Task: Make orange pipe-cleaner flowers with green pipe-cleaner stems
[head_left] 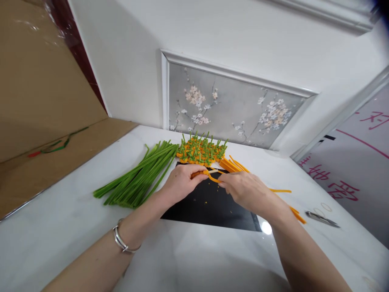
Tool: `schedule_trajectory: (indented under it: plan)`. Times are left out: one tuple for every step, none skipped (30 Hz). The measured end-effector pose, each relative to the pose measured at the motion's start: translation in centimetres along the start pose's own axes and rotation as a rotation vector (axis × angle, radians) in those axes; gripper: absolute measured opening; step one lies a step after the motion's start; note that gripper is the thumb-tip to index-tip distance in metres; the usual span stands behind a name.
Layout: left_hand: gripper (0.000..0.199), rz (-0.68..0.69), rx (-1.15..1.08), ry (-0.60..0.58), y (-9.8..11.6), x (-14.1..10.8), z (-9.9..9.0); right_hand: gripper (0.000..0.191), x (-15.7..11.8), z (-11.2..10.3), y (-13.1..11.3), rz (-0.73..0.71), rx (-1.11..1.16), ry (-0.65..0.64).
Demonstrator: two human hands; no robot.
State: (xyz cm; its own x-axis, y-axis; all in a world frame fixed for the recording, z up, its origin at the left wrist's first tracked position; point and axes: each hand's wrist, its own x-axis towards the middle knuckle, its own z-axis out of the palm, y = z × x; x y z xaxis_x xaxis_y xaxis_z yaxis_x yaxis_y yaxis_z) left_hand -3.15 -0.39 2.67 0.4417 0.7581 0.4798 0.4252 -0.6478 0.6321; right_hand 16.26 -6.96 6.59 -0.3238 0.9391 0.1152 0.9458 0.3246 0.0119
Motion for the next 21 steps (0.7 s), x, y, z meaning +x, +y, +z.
schedule_trajectory:
  plan:
    - [0.021,-0.011,-0.024,-0.009,0.04,-0.01,0.04,0.02,0.0,0.07,0.06,0.003,-0.005,-0.006]
    - [0.023,-0.024,-0.051,-0.014,0.09,-0.02,0.06,0.02,0.0,0.12,0.11,0.005,-0.01,-0.009]
    - [0.025,-0.037,-0.08,-0.015,0.13,0.0,0.07,0.021,0.0,0.16,0.16,0.006,-0.013,-0.011]
    - [0.026,-0.048,-0.109,-0.013,0.18,0.02,0.06,0.022,0.0,0.19,0.2,0.005,-0.014,-0.014]
    - [0.027,-0.055,-0.139,-0.012,0.21,0.05,0.04,0.023,0.01,0.2,0.23,0.003,-0.013,-0.016]
    - [0.026,-0.062,-0.167,-0.014,0.24,0.08,0.0,0.023,0.02,0.19,0.25,0.002,-0.01,-0.018]
    - [0.025,-0.068,-0.191,-0.019,0.25,0.11,-0.04,0.023,0.04,0.17,0.27,0.001,-0.003,-0.019]
    - [0.024,-0.072,-0.21,-0.028,0.25,0.13,-0.07,0.023,0.05,0.14,0.28,-0.001,0.006,-0.021]
    - [0.023,-0.077,-0.223,-0.038,0.23,0.14,-0.09,0.023,0.05,0.1,0.29,-0.002,0.014,-0.022]
    - [0.023,-0.084,-0.228,-0.046,0.2,0.14,-0.08,0.023,0.05,0.06,0.31,-0.002,0.021,-0.023]
    - [0.023,-0.093,-0.225,-0.051,0.15,0.13,-0.05,0.023,0.05,0.03,0.33,-0.002,0.029,-0.024]
    - [0.023,-0.1,-0.219,-0.053,0.08,0.13,0.0,0.023,0.04,0.0,0.35,-0.002,0.036,-0.026]
    - [0.023,-0.107,-0.211,-0.053,0.01,0.12,0.06,0.023,0.02,-0.03,0.37,-0.001,0.041,-0.027]
    - [0.024,-0.114,-0.202,-0.053,-0.06,0.11,0.13,0.023,0.01,-0.05,0.38,0.0,0.045,-0.026]
    - [0.024,-0.119,-0.194,-0.052,-0.12,0.1,0.18,0.023,0.0,-0.06,0.4,0.0,0.047,-0.025]
    - [0.024,-0.122,-0.185,-0.053,-0.16,0.09,0.22,0.024,-0.02,-0.07,0.41,-0.003,0.049,-0.022]
    - [0.024,-0.121,-0.174,-0.053,-0.18,0.08,0.24,0.024,-0.03,-0.08,0.41,-0.006,0.051,-0.02]
    - [0.024,-0.116,-0.161,-0.052,-0.18,0.06,0.24,0.025,-0.04,-0.09,0.41,-0.008,0.05,-0.016]
    - [0.024,-0.107,-0.146,-0.051,-0.15,0.05,0.21,0.026,-0.04,-0.1,0.42,-0.011,0.049,-0.014]
    - [0.023,-0.094,-0.129,-0.051,-0.1,0.05,0.17,0.027,-0.05,-0.11,0.42,-0.012,0.046,-0.011]
    - [0.023,-0.077,-0.109,-0.05,-0.04,0.04,0.12,0.027,-0.06,-0.12,0.42,-0.012,0.041,-0.005]
